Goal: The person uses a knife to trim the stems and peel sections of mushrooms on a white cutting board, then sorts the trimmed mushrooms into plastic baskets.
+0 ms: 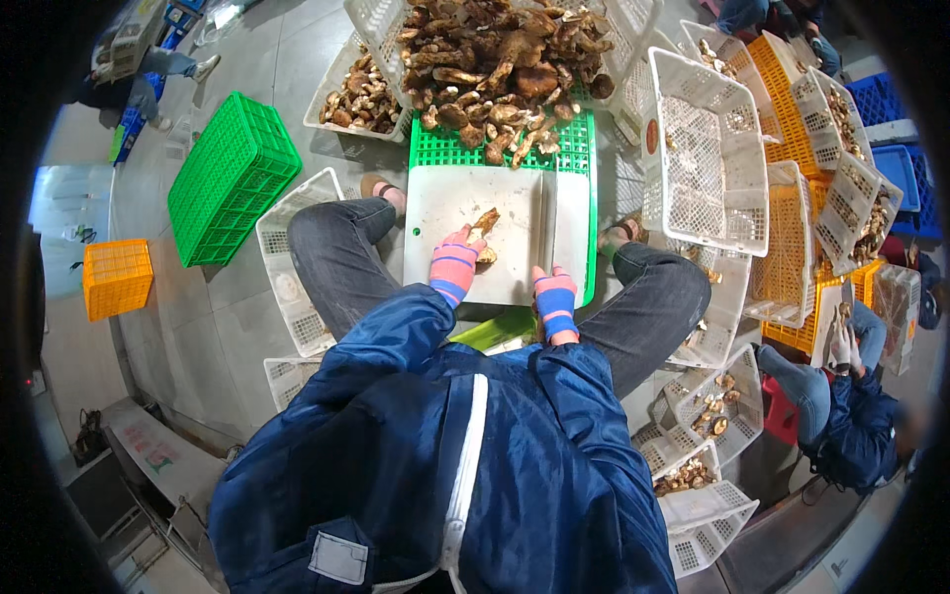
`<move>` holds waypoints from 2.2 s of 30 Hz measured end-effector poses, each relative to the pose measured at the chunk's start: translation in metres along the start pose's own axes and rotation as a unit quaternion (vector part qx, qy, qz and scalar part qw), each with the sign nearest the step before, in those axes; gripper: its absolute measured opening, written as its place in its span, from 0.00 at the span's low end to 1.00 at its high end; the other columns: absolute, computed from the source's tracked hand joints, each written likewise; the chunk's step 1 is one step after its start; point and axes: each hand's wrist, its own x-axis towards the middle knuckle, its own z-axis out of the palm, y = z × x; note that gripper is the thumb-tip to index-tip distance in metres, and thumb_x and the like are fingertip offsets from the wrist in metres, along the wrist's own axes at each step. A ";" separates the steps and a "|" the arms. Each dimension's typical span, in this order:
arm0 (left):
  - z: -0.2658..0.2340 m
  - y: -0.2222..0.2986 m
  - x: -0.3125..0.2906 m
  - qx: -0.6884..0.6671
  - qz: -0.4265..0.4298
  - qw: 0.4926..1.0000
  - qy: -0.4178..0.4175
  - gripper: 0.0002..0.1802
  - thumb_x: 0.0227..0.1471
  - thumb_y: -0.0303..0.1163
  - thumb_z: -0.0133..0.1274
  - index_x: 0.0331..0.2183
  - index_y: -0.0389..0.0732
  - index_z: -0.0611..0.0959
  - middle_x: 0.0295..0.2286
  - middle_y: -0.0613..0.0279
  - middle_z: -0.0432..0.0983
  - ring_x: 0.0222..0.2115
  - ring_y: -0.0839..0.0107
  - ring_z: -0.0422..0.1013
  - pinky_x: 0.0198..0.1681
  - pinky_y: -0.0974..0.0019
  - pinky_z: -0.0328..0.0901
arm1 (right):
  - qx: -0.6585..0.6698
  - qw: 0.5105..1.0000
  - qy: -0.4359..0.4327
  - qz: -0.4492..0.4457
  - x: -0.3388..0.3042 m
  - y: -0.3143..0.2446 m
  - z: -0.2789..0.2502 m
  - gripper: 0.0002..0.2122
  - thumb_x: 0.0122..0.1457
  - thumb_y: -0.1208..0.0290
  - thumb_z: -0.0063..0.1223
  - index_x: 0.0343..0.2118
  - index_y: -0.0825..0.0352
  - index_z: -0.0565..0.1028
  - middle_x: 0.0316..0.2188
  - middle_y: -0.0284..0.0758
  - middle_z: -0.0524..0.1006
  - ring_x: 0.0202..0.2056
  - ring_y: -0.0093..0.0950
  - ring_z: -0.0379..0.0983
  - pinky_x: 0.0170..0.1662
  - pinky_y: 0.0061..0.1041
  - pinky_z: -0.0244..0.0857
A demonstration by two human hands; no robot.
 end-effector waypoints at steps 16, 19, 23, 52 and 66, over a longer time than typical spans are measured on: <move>0.055 0.000 0.054 -0.450 -0.304 0.828 -0.142 0.27 0.25 0.31 0.58 0.34 0.33 0.71 0.28 0.54 0.71 0.28 0.65 0.69 0.33 0.69 0.62 | 0.100 0.995 -0.018 0.021 -0.005 -0.010 0.002 0.10 0.43 0.67 0.47 0.24 0.68 0.63 0.05 0.32 0.62 0.06 0.24 0.58 0.07 0.23 0.51; 0.048 0.015 0.072 -0.565 -0.297 0.746 -0.192 0.24 0.29 0.25 0.56 0.35 0.33 0.70 0.26 0.58 0.71 0.25 0.69 0.68 0.30 0.69 0.63 | 0.046 0.996 0.053 -0.050 0.042 0.048 0.013 0.10 0.43 0.66 0.47 0.23 0.67 0.63 0.06 0.32 0.62 0.06 0.25 0.58 0.07 0.23 0.51; 0.028 0.002 0.052 -0.680 -0.345 0.616 -0.201 0.19 0.37 0.26 0.52 0.36 0.40 0.69 0.28 0.64 0.70 0.29 0.73 0.66 0.32 0.70 0.63 | -0.004 1.000 -0.017 0.026 0.007 -0.005 -0.002 0.24 0.40 0.60 0.47 0.39 0.73 0.65 0.17 0.46 0.71 0.16 0.33 0.69 0.22 0.25 0.63; 0.019 -0.025 0.035 -0.608 -0.180 0.754 -0.171 0.18 0.38 0.26 0.50 0.37 0.38 0.70 0.30 0.60 0.70 0.30 0.71 0.66 0.36 0.71 0.60 | 0.149 0.987 -0.037 0.043 -0.006 -0.021 -0.006 0.10 0.42 0.69 0.45 0.21 0.71 0.63 0.06 0.34 0.63 0.05 0.25 0.60 0.07 0.22 0.53; 0.034 -0.060 0.077 -0.329 -0.359 0.839 -0.242 0.29 0.34 0.57 0.48 0.26 0.38 0.76 0.18 0.60 0.71 0.17 0.70 0.66 0.18 0.71 0.61 | 0.097 0.993 -0.036 0.052 0.007 -0.005 0.001 0.12 0.43 0.68 0.46 0.26 0.72 0.64 0.07 0.35 0.63 0.06 0.27 0.61 0.08 0.24 0.55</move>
